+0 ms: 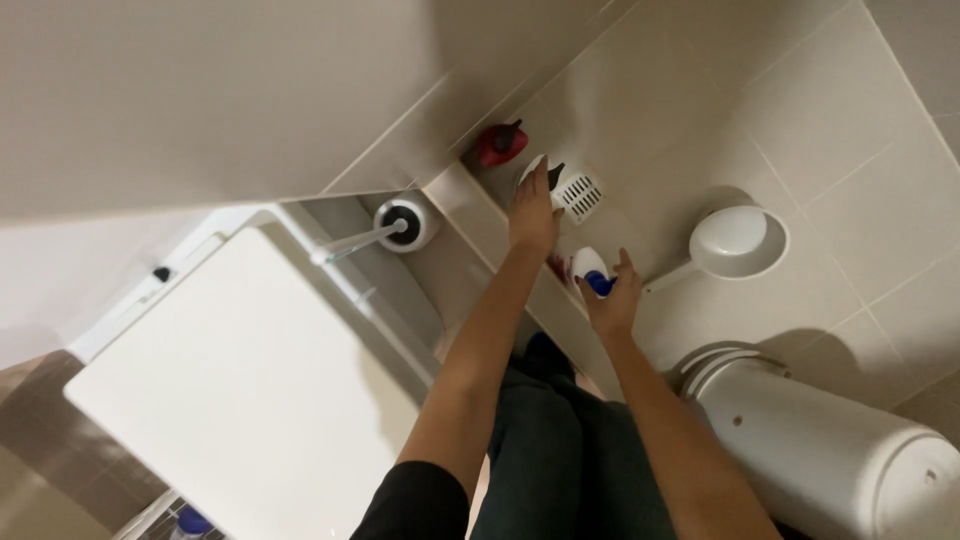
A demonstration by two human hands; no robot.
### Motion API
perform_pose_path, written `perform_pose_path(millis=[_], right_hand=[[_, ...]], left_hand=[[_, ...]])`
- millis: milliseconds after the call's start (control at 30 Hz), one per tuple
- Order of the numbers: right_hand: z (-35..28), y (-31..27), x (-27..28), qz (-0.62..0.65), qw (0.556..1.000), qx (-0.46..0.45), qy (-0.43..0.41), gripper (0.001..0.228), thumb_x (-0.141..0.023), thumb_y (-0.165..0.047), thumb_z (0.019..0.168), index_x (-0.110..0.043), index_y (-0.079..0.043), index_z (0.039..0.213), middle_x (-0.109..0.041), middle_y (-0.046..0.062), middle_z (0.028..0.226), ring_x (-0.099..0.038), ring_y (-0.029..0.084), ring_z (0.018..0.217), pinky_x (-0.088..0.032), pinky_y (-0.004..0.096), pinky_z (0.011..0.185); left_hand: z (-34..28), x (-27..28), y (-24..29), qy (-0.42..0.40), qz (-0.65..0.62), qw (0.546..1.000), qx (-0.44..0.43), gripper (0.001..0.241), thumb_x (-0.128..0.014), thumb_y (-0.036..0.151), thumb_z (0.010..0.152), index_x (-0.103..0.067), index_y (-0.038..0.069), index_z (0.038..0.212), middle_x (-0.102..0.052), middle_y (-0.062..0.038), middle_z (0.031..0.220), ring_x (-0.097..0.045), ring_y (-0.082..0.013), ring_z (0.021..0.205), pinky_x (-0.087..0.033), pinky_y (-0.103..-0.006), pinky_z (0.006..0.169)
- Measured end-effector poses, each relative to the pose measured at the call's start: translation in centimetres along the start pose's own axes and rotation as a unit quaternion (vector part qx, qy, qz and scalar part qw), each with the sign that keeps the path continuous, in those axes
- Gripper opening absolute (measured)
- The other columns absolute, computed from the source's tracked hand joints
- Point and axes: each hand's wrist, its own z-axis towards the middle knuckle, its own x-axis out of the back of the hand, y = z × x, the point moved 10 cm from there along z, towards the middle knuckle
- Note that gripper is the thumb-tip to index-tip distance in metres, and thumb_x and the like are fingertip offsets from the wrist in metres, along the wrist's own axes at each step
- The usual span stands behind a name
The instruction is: The person organizes various bathroom items into a white wire basket. They place a purple plastic bag, a small orange packet, a white bottle, a pink bottle, a blue bottle, and a red bottle into the basket, arranging them to fit. The person also picks up a white bottle from the floor and places it in the basket.
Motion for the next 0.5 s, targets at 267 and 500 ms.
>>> perform_pose_path(millis=[267,500], right_hand=[[0.0,3.5,-2.0,0.062,0.995,0.014,0.071,0.055,-0.076,-0.007,0.090,-0.055,0.000,0.140,-0.063,0.015,0.107,-0.058,0.031,0.104,-0.048,0.045,0.096],[0.2,2.5,-2.5,0.202,0.976,-0.082,0.020,0.043,-0.063,0.003,0.096,-0.052,-0.002,0.137,-0.065,0.012,0.107,-0.067,0.019,0.083,-0.058,0.032,0.068]], left_hand=[[4.6,-1.7,-4.1,0.133,-0.126,0.981,-0.063,0.056,-0.084,0.023,0.082,-0.058,0.006,0.129,-0.070,-0.013,0.119,-0.066,-0.0309,0.110,-0.050,-0.0435,0.094],[1.8,1.2,-6.4,0.257,-0.126,0.956,-0.067,0.025,-0.071,0.021,0.098,-0.070,-0.003,0.096,-0.071,-0.021,0.095,-0.068,-0.0345,0.083,-0.055,-0.0436,0.079]])
